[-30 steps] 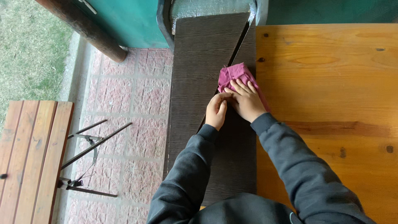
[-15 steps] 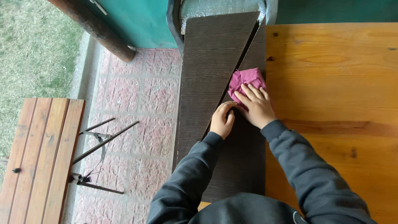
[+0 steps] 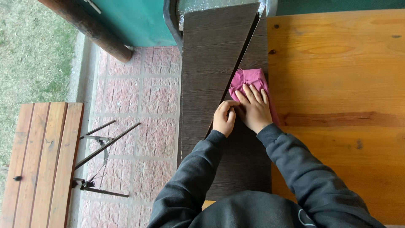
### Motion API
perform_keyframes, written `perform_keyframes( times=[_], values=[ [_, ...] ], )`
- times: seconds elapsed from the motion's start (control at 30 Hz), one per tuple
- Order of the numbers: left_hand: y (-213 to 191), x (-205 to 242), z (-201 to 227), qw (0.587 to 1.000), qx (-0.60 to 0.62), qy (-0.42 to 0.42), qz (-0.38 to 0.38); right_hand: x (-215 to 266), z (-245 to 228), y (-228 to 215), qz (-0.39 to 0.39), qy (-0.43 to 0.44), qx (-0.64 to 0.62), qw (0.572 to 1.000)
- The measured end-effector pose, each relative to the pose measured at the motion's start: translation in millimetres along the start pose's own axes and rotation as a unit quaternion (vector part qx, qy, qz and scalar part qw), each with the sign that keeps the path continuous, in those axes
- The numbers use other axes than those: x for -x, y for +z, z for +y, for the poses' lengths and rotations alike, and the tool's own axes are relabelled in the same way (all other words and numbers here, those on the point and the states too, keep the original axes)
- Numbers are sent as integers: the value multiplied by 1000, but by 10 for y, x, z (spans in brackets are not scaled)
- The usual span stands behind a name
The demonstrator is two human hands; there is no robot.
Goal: The person wipes the surface of several dark wood panels with a pink cloth. They handle the panels one at a time, wiping each surface thoroughly before moving to the next panel.
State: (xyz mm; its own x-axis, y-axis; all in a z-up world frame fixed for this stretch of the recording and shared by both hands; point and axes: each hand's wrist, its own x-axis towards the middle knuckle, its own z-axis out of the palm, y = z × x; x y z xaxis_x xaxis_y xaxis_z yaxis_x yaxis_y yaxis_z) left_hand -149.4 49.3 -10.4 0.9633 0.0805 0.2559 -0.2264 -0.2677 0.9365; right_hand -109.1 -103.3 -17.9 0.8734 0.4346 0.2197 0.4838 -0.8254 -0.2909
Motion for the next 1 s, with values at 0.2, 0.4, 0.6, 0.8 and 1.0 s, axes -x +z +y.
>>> perform_keyframes(
  times=[0.2, 0.4, 0.6, 0.8, 1.0],
  values=[
    [-27, -13, 97, 1000, 23, 3, 8, -28, -7, 162, 18, 54, 44, 997],
    [-94, -16, 52, 998, 50, 31, 5, 94, -134, -148, -29, 66, 17, 997],
    [-77, -2, 0, 998, 54, 38, 7, 82, -117, 20, -71, 98, 23, 992],
    [-68, -1, -46, 998, 44, 51, 15, 119, -162, -219, -109, 61, 28, 992],
    [-29, 4, -62, 999, 25, 38, 20, -43, -8, -217, -94, 62, 54, 992]
  ],
)
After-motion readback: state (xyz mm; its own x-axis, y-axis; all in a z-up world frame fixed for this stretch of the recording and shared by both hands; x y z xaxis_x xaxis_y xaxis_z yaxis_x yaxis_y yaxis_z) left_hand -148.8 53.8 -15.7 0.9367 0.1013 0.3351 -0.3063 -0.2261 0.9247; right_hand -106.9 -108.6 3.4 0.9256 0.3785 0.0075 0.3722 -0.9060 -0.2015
